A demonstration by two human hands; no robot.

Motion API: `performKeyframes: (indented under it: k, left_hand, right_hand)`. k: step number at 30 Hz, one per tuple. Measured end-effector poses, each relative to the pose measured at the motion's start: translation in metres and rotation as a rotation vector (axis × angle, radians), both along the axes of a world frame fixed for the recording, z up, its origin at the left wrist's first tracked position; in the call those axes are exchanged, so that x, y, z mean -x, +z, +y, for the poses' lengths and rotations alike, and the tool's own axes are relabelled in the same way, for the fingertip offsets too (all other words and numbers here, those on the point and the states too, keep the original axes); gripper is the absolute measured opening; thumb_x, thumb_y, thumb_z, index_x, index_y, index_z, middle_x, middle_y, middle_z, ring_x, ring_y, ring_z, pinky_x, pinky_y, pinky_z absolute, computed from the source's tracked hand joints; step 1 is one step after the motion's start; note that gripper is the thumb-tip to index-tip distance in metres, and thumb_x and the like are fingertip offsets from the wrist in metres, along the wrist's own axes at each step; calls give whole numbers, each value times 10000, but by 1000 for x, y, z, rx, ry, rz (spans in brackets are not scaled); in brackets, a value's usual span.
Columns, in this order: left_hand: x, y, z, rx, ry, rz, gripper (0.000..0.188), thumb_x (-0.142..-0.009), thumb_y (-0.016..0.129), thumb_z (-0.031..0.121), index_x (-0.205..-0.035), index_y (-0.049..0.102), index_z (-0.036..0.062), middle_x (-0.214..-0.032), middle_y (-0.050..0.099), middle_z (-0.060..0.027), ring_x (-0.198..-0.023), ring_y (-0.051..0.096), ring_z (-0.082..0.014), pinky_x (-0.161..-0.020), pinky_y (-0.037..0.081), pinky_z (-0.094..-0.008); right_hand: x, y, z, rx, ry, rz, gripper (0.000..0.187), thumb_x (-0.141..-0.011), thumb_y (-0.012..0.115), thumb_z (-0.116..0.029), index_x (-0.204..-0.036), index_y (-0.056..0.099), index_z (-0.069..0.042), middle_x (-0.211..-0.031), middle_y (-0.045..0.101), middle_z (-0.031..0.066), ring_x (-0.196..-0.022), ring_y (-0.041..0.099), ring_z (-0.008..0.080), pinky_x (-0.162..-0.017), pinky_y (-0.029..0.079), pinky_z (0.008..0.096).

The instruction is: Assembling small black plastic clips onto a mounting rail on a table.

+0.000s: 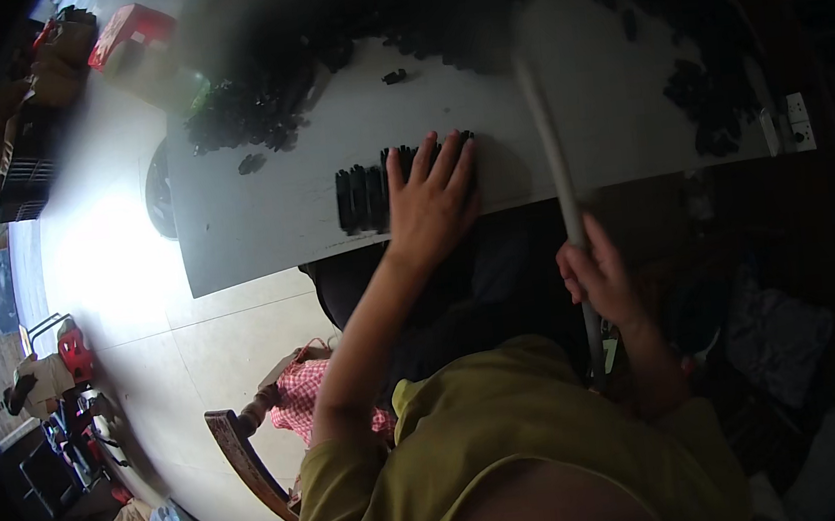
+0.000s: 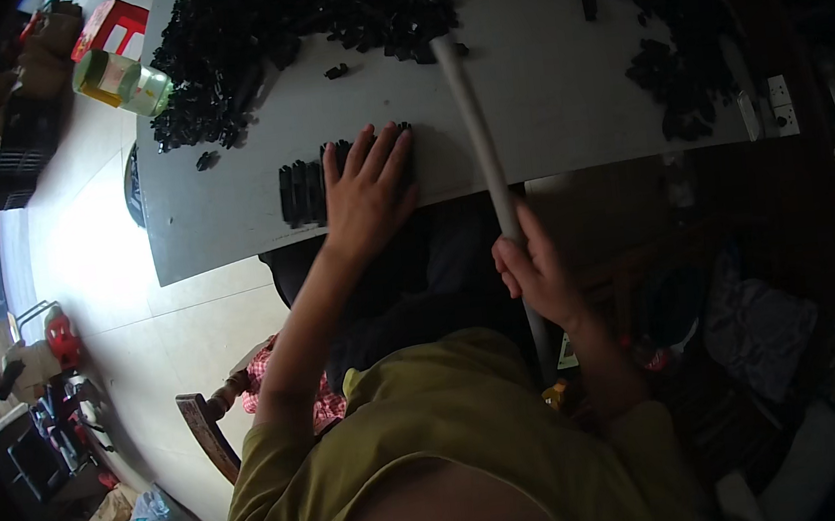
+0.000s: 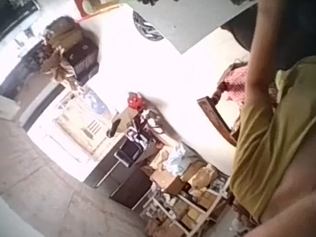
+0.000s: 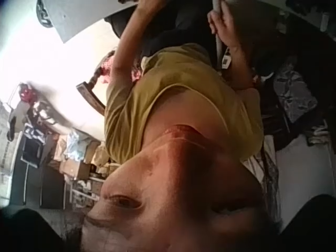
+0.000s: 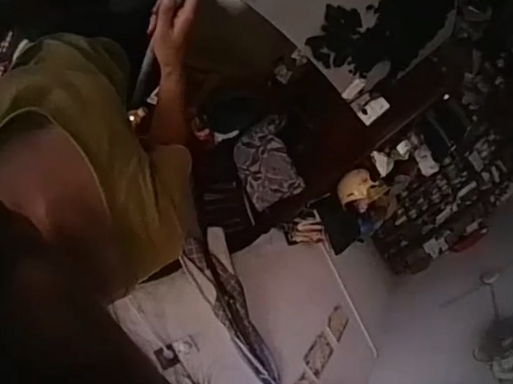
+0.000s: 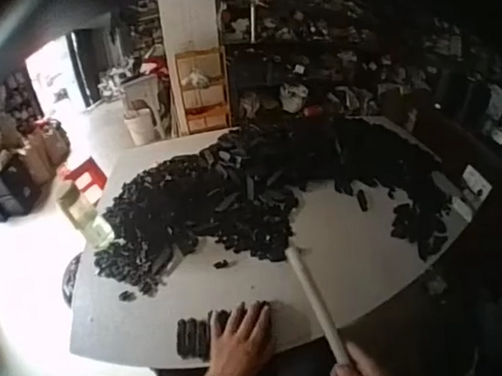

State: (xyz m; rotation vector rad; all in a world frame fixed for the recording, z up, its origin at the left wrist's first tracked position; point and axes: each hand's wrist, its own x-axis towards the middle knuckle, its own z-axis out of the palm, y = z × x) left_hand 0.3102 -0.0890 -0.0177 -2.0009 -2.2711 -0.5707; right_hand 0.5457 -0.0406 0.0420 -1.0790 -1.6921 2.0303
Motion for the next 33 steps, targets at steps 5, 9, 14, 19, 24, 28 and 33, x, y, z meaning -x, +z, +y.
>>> performKeyframes:
  k: [5, 9, 14, 19, 24, 28, 33]
  left_hand:
    - [18, 0, -21, -52, -111, -40, 519, -796, 655, 219, -1292, 526, 135, -1367, 485, -43, -1314, 407, -242, -1076, 258, -579]
    - [14, -7, -24, -181, -133, -40, 414, -786, 638, 145, -1196, 590, 117, -1278, 552, -36, -1260, 466, -231, -1073, 274, -560]
    - [9, -6, -22, -182, -108, -56, 372, -788, 626, 138, -1160, 608, 115, -1229, 577, -33, -1234, 490, -223, -1072, 273, -561]
    - [7, -5, -24, -200, -69, -61, 303, -789, 637, 109, -1092, 641, 123, -1183, 615, -6, -1212, 518, -200, -1079, 258, -540]
    - [16, 3, -35, -228, -276, -243, 268, -754, 710, 220, -1003, 654, 138, -1152, 619, -7, -1214, 510, -235, -1099, 194, -533]
    - [5, 13, -29, -257, 209, -109, 293, -739, 723, 281, -978, 656, 124, -1230, 543, -49, -1256, 444, -267, -1083, 192, -565]
    - [3, 5, -27, -212, 225, -77, 234, -753, 706, 244, -953, 672, 129, -1228, 534, -43, -1263, 433, -255, -1086, 190, -563]
  right_hand:
    - [4, -1, -6, -362, 200, -304, 577, -966, 443, -62, -1496, 218, -108, -1309, 545, 179, -909, 641, 281, -813, 502, 374]
    - [14, 2, -12, -617, 220, -240, 591, -952, 464, -51, -1493, 239, -131, -1265, 545, 225, -913, 640, 341, -792, 505, 382]
    - [18, -10, -10, -726, 287, -428, 599, -935, 478, -19, -1483, 265, -131, -1151, 601, 246, -932, 632, 391, -786, 511, 392]
    - [23, -4, -4, -633, 221, -312, 596, -937, 474, -18, -1483, 268, -143, -1166, 596, 249, -964, 631, 397, -779, 518, 395]
    - [22, 7, -2, -665, 155, -242, 588, -944, 469, -28, -1483, 267, -145, -1182, 591, 248, -996, 626, 390, -787, 513, 392]
    - [20, 4, -5, -580, 206, -276, 578, -945, 464, -23, -1480, 270, -123, -1209, 582, 239, -1011, 622, 388, -816, 508, 387]
    - [24, 2, -13, -642, 251, -187, 575, -944, 464, -23, -1478, 276, -122, -1207, 583, 231, -953, 638, 373, -801, 518, 375]
